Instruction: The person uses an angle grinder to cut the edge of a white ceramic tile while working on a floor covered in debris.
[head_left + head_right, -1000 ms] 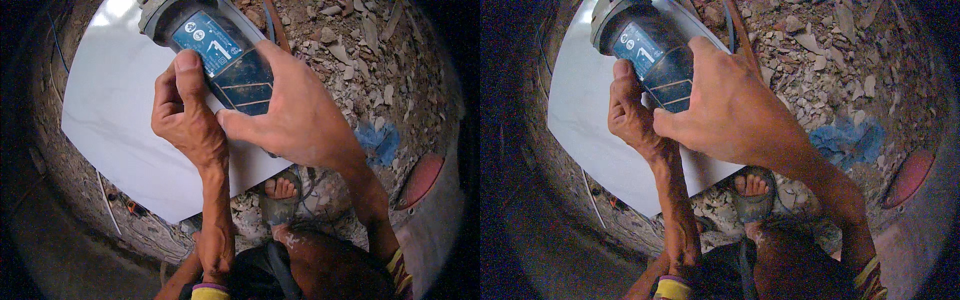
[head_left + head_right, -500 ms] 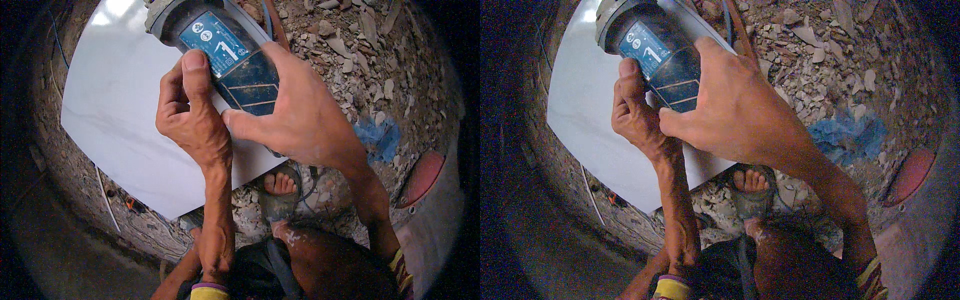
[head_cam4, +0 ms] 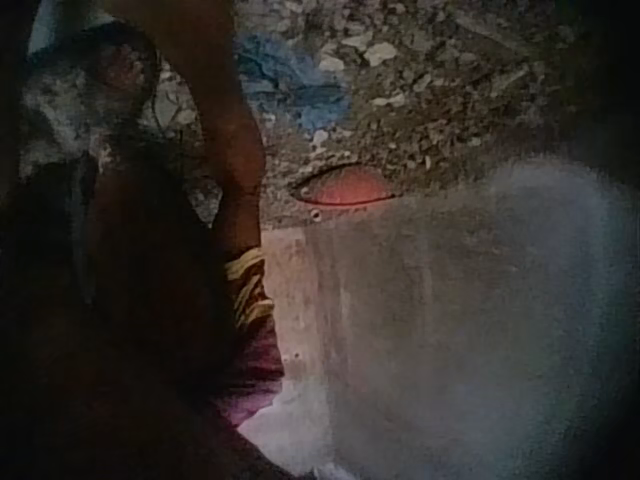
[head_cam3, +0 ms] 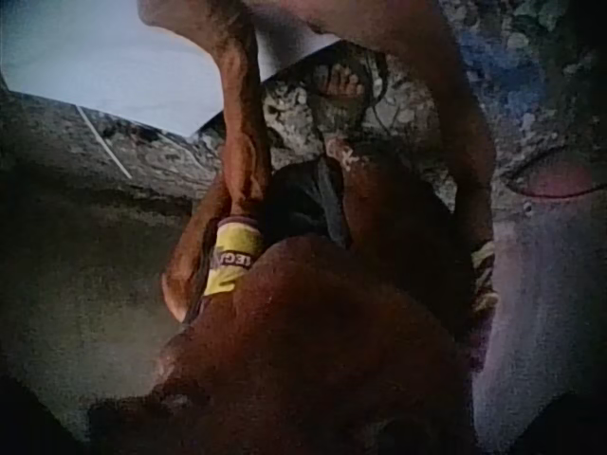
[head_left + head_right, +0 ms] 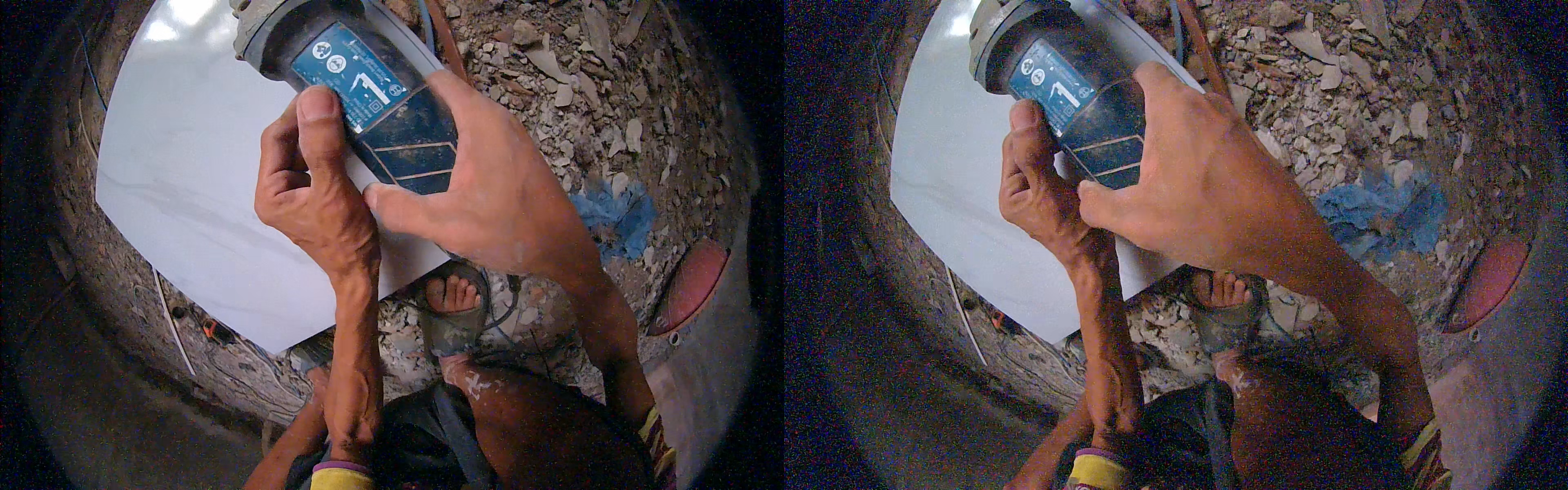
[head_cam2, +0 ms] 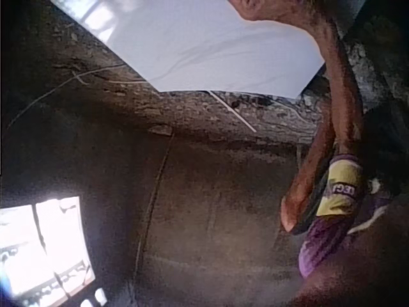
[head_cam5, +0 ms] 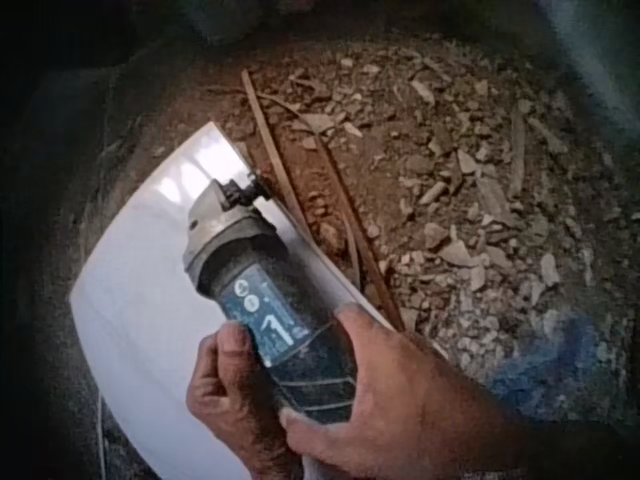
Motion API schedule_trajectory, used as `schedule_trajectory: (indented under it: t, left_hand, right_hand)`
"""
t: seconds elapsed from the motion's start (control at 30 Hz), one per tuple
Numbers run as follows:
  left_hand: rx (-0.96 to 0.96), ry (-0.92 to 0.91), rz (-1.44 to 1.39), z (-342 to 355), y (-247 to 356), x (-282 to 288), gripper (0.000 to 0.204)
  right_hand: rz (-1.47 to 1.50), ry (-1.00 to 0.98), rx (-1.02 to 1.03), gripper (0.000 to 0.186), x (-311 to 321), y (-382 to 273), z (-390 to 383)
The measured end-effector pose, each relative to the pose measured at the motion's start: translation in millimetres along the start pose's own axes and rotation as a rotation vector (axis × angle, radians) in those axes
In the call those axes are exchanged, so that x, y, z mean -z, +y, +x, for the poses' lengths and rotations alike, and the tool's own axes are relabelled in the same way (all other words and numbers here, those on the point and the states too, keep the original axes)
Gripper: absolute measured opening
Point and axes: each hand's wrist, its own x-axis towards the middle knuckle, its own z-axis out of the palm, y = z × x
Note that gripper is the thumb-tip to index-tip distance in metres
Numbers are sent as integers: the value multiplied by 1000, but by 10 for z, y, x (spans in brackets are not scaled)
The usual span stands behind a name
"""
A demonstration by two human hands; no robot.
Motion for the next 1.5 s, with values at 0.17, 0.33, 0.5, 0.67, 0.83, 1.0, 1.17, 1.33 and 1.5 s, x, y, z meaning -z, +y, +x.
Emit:
schedule_trajectory:
  t: [0.17, 0.33, 0.5, 0.67, 0.83, 1.0, 1.17, 1.33, 1.5]
  left_hand:
    - [31, -7, 43, -74, 38, -28, 44]
    - [27, -10, 52, -129, 13, 4, 44]
    - [4, -32, 41, -151, -16, 50, 44]
    - [9, -32, 59, -199, 8, 48, 46]
    - [34, -27, 44, -244, -33, 48, 46]
    - [59, -28, 66, -294, -5, 64, 46]
    - [58, -31, 86, -324, -4, 85, 45]
    - [62, -40, 90, -378, -14, 92, 45]
    - [83, -50, 78, -422, -40, 106, 44]
  right_hand:
    - [-85, 40, -11, 60, 18, 36, -70]
    - [-73, 16, -44, 60, 30, 31, -119]
    - [-50, 8, -25, 61, 13, 82, -158]
    - [-65, -11, -33, 62, 58, 64, -202]
    - [-102, 2, -51, 63, 41, 92, -249]
    - [-78, 46, 41, 63, 9, 205, -290]
    - [-89, 25, -17, 59, 36, 148, -336]
    - [-93, 54, 7, 58, 14, 213, -384]
    - [-70, 63, 17, 57, 20, 240, -423]
